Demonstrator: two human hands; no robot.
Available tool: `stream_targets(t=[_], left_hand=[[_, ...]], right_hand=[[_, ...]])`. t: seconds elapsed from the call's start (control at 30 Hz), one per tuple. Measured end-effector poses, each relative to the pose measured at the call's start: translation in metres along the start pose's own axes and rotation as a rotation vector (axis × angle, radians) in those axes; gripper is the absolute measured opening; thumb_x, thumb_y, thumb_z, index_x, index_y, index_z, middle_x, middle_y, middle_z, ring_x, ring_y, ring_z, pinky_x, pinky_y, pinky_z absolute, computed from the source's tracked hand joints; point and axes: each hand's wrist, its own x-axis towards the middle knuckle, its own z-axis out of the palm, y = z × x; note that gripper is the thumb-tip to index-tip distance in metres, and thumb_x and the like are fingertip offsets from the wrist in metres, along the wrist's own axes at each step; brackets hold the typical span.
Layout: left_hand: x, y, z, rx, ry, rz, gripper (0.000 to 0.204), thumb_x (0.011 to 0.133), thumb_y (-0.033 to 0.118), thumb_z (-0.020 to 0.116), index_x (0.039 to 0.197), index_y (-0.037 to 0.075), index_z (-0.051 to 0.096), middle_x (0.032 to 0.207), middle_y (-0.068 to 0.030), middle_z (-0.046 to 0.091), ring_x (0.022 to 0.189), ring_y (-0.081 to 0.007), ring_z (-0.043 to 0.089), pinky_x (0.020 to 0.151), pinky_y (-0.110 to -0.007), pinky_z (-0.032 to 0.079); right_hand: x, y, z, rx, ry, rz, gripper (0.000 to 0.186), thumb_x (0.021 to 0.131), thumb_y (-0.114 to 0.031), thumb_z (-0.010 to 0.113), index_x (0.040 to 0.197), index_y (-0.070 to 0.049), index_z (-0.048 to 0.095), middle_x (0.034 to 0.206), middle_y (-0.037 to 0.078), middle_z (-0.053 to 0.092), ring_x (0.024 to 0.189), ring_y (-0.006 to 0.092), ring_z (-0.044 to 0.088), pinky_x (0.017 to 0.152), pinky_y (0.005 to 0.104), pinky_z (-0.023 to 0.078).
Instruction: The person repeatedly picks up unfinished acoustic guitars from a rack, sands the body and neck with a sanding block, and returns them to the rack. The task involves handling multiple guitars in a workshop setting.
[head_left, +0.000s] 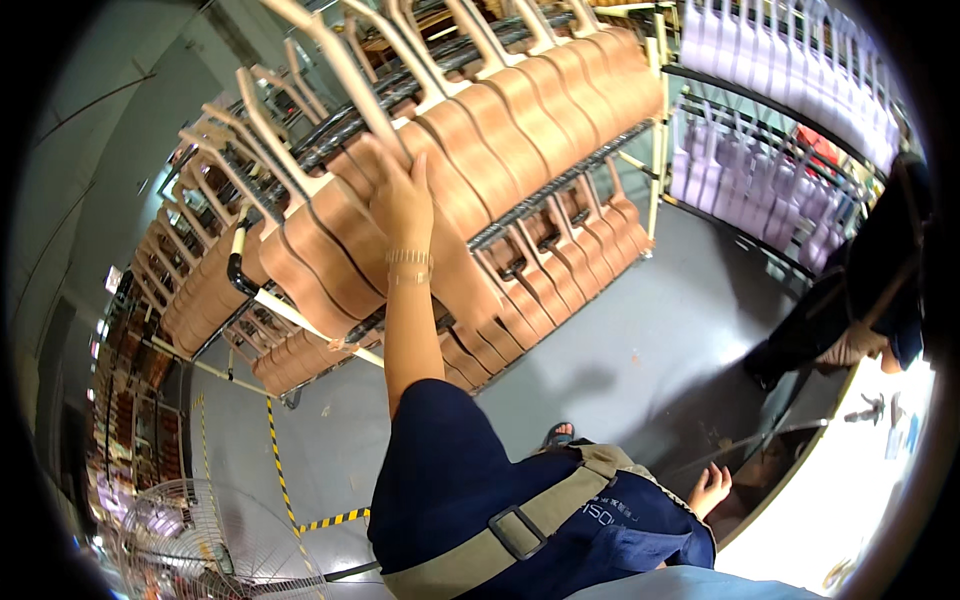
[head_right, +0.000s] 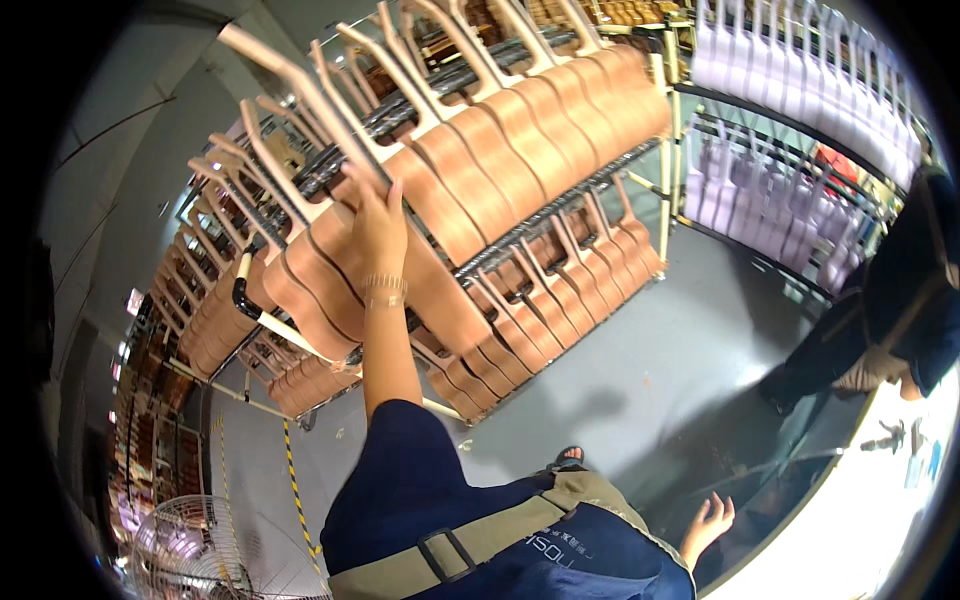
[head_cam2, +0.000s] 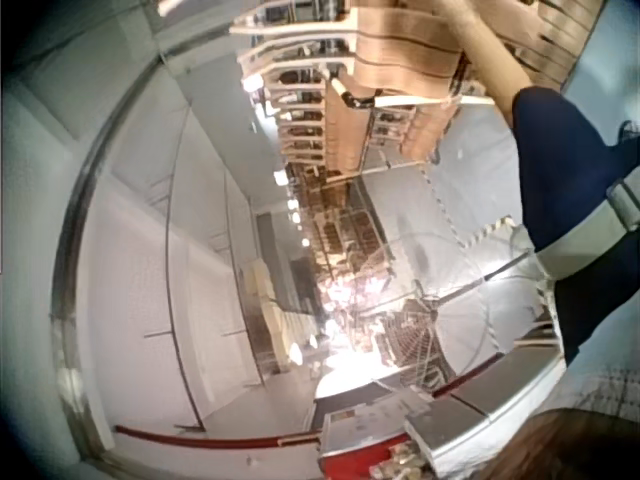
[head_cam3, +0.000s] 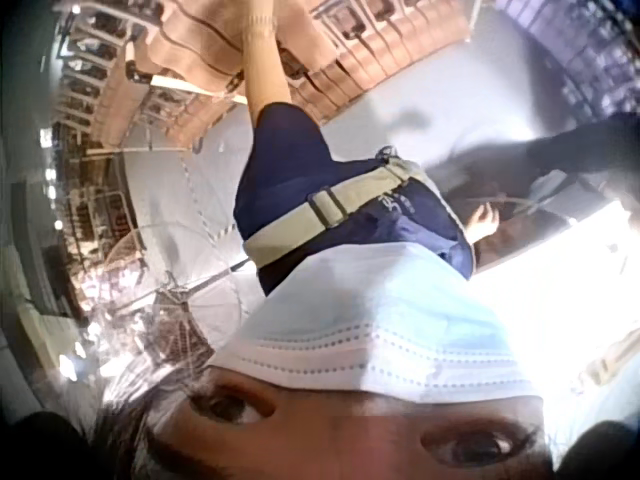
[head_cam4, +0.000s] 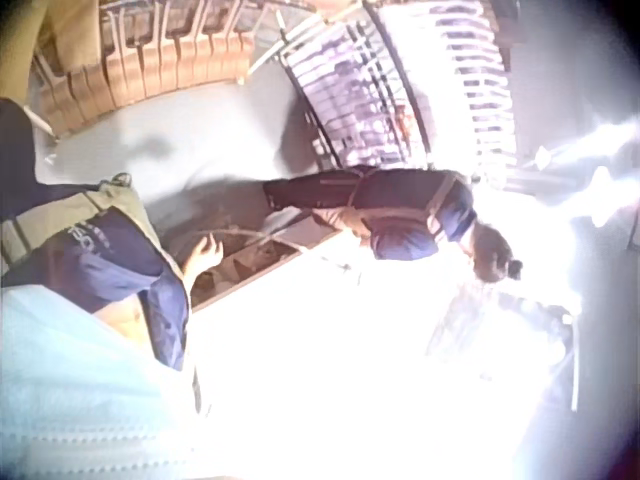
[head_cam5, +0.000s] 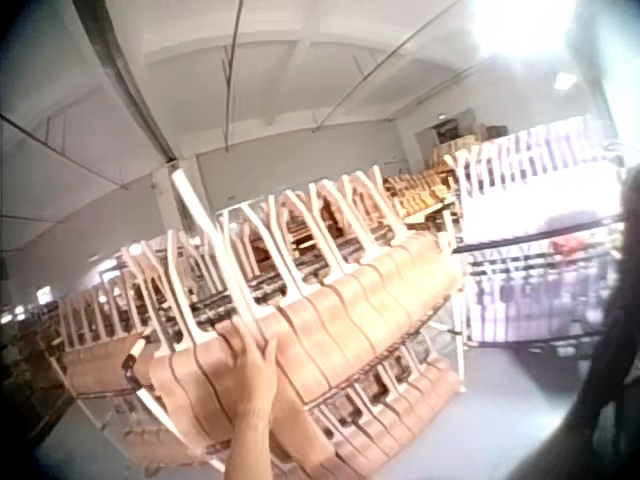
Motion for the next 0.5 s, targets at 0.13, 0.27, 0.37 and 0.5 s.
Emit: stream_targets(t=[0.13, 0.27, 0.37, 0.5], left_hand=[[-0.118, 0.051, 0.012, -0.307, -0.083, 0.176, 0.057, 0.092, 0.026, 0.043, 0.135, -0.001, 0.017, 0.099, -0.0233, 0.059, 0.083, -0.0338, 0.061, 0.072, -0.04, 0.049], [-0.222, 0.097, 0.063, -1.122, -0.374, -0.348, 0.043, 0.094, 0.024, 0.039, 0.124, -0.007, 0.029, 0.095, -0.0201, 0.059, 0.081, -0.0207, 0.06, 0.075, -0.034, 0.049], [-0.288, 0.167, 0.071, -1.505, -0.553, -0.385, 0.045, 0.095, 0.036, 0.036, 0.128, 0.004, 0.03, 0.087, -0.0135, 0.056, 0.078, -0.0193, 0.057, 0.076, -0.034, 0.05], [-0.341, 0.245, 0.052, -1.648, -0.796, -0.479, 0.049, 0.094, 0.044, 0.034, 0.127, 0.008, 0.032, 0.08, -0.0092, 0.053, 0.078, -0.0206, 0.054, 0.082, -0.037, 0.048]], right_hand=[[-0.007, 0.034, -0.019, 0.121, 0.035, -0.12, 0.021, 0.078, -0.009, 0.062, 0.098, -0.008, 0.064, 0.109, 0.015, 0.054, 0.106, 0.0299, 0.048, 0.092, 0.0401, 0.037], [0.006, 0.016, -0.066, 0.406, -0.137, -0.055, 0.013, 0.081, -0.007, 0.058, 0.093, -0.002, 0.062, 0.097, 0.014, 0.059, 0.095, 0.0286, 0.055, 0.083, 0.0347, 0.043], [-0.007, 0.043, -0.083, 0.85, -0.181, 0.284, 0.043, 0.087, -0.022, 0.057, 0.126, -0.008, 0.046, 0.121, 0.012, 0.051, 0.112, 0.02, 0.048, 0.094, 0.0322, 0.037], [-0.027, 0.032, -0.129, 1.343, -0.034, 0.586, 0.081, 0.084, -0.055, 0.049, 0.142, -0.013, 0.012, 0.141, 0.013, 0.026, 0.128, 0.0255, 0.028, 0.104, 0.0388, 0.022]])
